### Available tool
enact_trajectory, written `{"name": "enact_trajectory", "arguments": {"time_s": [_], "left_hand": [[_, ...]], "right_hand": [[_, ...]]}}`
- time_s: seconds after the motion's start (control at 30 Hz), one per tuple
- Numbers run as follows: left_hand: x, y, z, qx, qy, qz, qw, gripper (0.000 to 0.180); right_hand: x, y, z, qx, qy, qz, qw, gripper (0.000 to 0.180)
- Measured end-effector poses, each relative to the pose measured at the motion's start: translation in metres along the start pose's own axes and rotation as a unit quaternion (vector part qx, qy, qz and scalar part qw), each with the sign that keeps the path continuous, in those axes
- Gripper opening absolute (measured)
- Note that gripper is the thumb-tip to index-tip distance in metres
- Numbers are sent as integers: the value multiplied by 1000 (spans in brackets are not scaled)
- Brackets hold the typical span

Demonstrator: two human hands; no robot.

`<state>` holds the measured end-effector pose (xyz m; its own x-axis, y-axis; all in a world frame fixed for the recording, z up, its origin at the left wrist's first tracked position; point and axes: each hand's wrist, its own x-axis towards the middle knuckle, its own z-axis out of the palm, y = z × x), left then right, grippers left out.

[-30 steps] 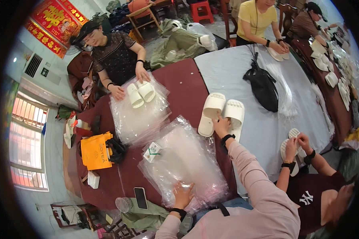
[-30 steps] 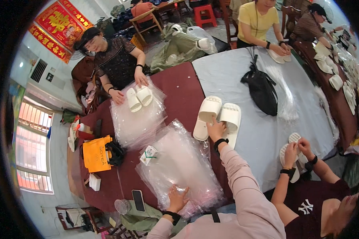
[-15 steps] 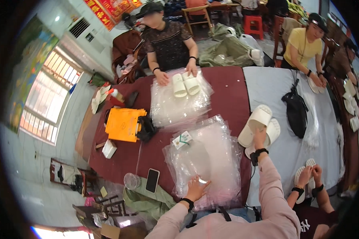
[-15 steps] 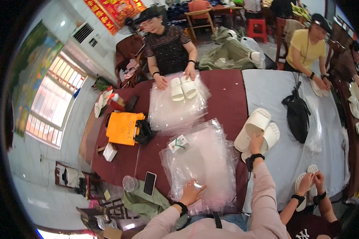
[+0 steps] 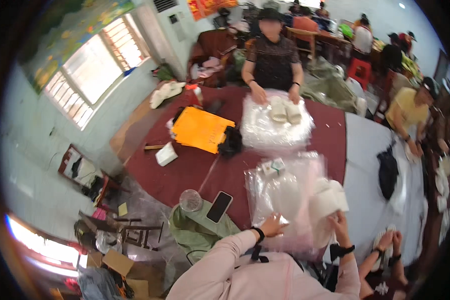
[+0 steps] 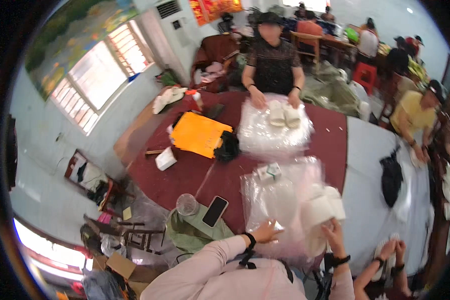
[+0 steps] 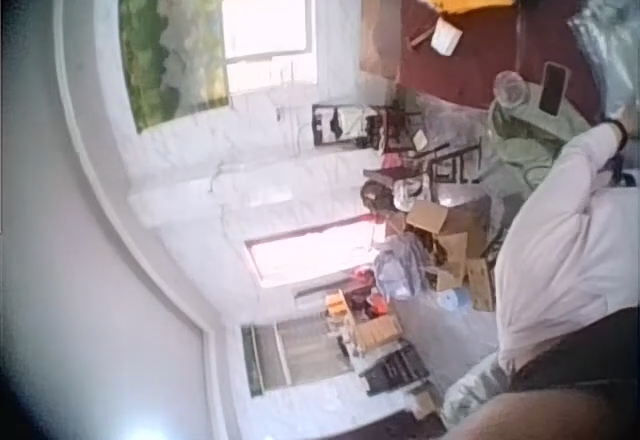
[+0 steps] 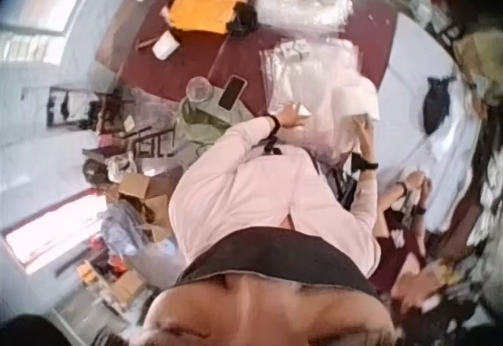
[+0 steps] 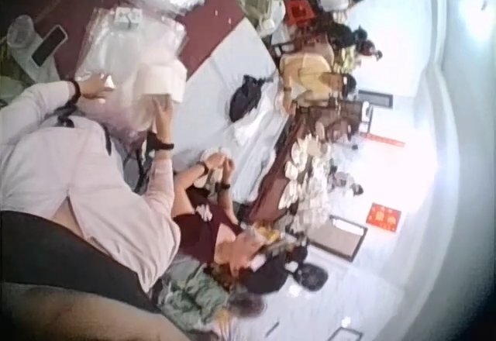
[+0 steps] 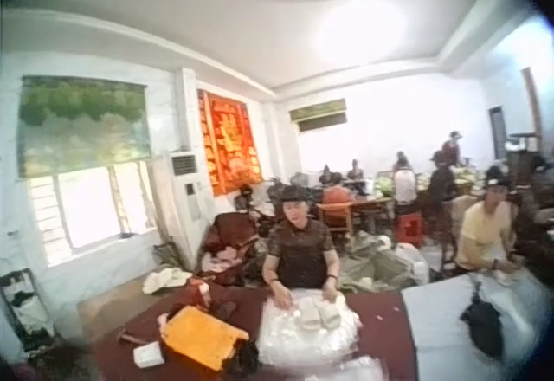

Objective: Packing pairs of slides into individual plastic bags and then into a larger collection bag.

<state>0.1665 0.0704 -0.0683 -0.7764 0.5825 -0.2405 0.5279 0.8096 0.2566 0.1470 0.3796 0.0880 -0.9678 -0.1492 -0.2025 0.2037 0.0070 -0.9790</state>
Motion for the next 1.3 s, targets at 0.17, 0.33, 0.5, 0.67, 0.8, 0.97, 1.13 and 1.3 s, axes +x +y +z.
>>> {"name": "enact_trajectory", "arguments": {"time_s": [0.17,0.33,0.5,0.67,0.8,0.97,1.13,1.3], "left_hand": [[-6,-35,13,-51,49,156,985,37],[-6,-30,-4,-163,64,123,977,44],[8,-4,-34,-57,19,107,993,47],[14,-25,-19,-106,110,133,979,25],[23,-9,-49,-126,241,229,935,16],[33,-5,-72,-183,117,98,971,25],[33,6,-117,-227,65,77,969,27],[23,28,-142,-101,50,113,987,25]], "right_hand": [[-24,-7,52,-207,-141,19,968,44],[-54,22,56,-176,-200,127,955,55],[-80,21,34,-84,-145,165,972,39],[-72,46,31,47,-158,180,970,36],[-71,39,32,115,-216,206,947,37],[-78,27,38,160,-243,200,936,37],[-92,5,37,272,-249,181,912,38],[-82,31,35,188,-208,186,942,35]]}}
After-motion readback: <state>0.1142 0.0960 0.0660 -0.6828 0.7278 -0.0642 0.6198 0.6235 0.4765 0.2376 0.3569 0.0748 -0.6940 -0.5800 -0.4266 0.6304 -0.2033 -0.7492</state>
